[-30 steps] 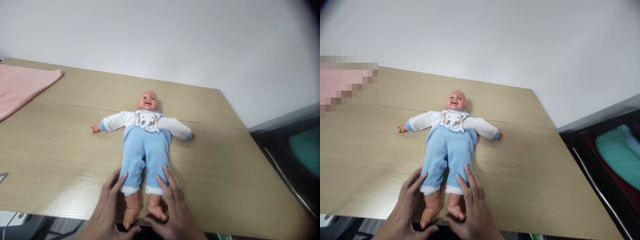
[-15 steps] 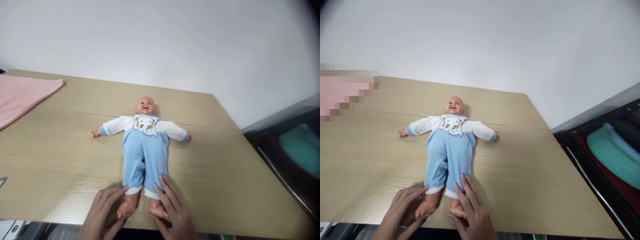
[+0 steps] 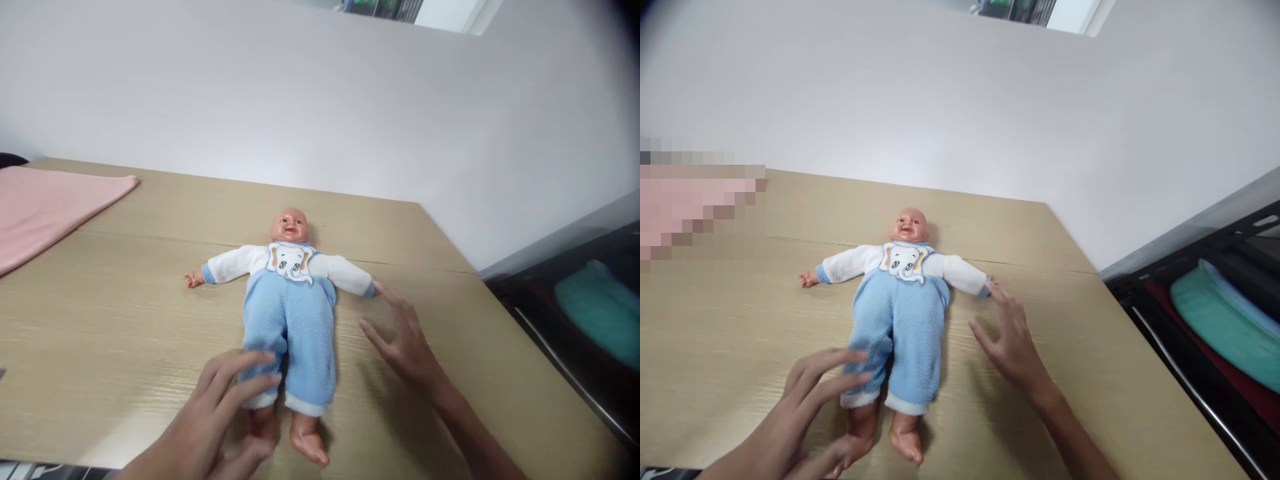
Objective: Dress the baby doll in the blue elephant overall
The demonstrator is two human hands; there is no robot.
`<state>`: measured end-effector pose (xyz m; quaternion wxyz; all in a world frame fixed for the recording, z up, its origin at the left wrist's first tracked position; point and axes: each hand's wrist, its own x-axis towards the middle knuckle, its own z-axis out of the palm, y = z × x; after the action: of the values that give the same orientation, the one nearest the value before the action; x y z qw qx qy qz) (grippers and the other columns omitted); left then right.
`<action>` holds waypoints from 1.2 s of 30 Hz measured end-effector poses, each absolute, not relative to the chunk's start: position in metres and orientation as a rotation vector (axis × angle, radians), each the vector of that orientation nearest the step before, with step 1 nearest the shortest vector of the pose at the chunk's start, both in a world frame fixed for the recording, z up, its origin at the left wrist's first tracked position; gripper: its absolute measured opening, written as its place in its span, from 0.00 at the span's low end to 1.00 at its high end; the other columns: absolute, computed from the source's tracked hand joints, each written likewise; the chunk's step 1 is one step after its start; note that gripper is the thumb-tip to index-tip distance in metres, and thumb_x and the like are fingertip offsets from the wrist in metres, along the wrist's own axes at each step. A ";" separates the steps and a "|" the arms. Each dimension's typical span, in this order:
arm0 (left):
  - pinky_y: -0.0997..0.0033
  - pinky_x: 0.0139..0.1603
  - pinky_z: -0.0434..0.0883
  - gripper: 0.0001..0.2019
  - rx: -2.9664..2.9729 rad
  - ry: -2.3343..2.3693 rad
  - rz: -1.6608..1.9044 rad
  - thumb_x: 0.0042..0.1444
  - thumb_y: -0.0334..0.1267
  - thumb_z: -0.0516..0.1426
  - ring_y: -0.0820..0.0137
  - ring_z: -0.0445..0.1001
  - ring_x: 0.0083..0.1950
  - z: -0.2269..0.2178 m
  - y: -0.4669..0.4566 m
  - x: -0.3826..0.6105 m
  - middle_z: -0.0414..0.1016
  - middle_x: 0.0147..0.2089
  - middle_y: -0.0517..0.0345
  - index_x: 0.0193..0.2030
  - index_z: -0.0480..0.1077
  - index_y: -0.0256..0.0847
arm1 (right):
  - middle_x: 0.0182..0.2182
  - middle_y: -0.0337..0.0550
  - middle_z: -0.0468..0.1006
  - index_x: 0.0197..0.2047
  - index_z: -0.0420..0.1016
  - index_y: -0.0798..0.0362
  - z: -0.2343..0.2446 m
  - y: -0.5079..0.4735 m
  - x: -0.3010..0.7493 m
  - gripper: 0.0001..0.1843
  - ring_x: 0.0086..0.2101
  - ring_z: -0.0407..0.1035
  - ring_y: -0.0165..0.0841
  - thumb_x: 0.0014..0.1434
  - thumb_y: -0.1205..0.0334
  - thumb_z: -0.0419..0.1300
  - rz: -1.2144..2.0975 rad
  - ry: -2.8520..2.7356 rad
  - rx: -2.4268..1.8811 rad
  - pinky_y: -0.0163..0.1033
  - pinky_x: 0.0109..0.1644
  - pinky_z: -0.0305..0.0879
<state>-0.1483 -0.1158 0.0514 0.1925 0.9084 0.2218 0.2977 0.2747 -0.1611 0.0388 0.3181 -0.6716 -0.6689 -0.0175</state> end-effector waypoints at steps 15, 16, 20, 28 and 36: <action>0.36 0.80 0.66 0.31 2.622 0.575 0.711 0.72 0.51 0.65 0.41 0.67 0.78 0.085 0.038 0.005 0.70 0.76 0.34 0.74 0.66 0.39 | 0.50 0.55 0.90 0.56 0.83 0.52 0.069 -0.065 0.338 0.37 0.47 0.86 0.52 0.57 0.31 0.79 0.421 -1.679 -1.583 0.54 0.53 0.84; 0.35 0.79 0.66 0.36 2.634 0.566 0.701 0.70 0.54 0.67 0.40 0.67 0.78 0.084 0.043 0.015 0.69 0.77 0.33 0.76 0.63 0.39 | 0.49 0.53 0.90 0.54 0.83 0.50 0.080 -0.065 0.334 0.37 0.46 0.86 0.52 0.54 0.32 0.81 0.383 -1.666 -1.586 0.53 0.51 0.84; 0.36 0.73 0.70 0.41 2.704 0.608 0.700 0.65 0.55 0.71 0.39 0.70 0.73 0.084 0.054 0.052 0.73 0.74 0.34 0.76 0.63 0.37 | 0.48 0.49 0.89 0.52 0.82 0.47 0.117 -0.060 0.303 0.35 0.47 0.85 0.51 0.51 0.36 0.85 0.249 -1.714 -1.521 0.54 0.55 0.84; 0.51 0.55 0.74 0.13 2.539 0.671 0.925 0.65 0.43 0.67 0.50 0.77 0.50 0.078 0.068 0.058 0.83 0.48 0.48 0.51 0.76 0.42 | 0.70 0.52 0.76 0.72 0.71 0.40 0.074 -0.061 0.262 0.37 0.66 0.76 0.48 0.67 0.44 0.78 0.434 -1.482 -1.237 0.58 0.71 0.76; 0.48 0.59 0.76 0.12 2.203 0.604 1.226 0.61 0.40 0.67 0.53 0.81 0.51 0.064 0.075 0.044 0.86 0.50 0.50 0.50 0.77 0.43 | 0.66 0.56 0.79 0.69 0.72 0.43 0.002 -0.075 0.264 0.30 0.65 0.75 0.54 0.72 0.40 0.70 0.589 -1.553 -1.450 0.69 0.72 0.72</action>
<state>0.0443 0.0749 0.0643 0.2709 0.8180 0.2242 0.4552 0.2643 -0.0748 0.0019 0.4513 -0.5868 -0.6285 0.2385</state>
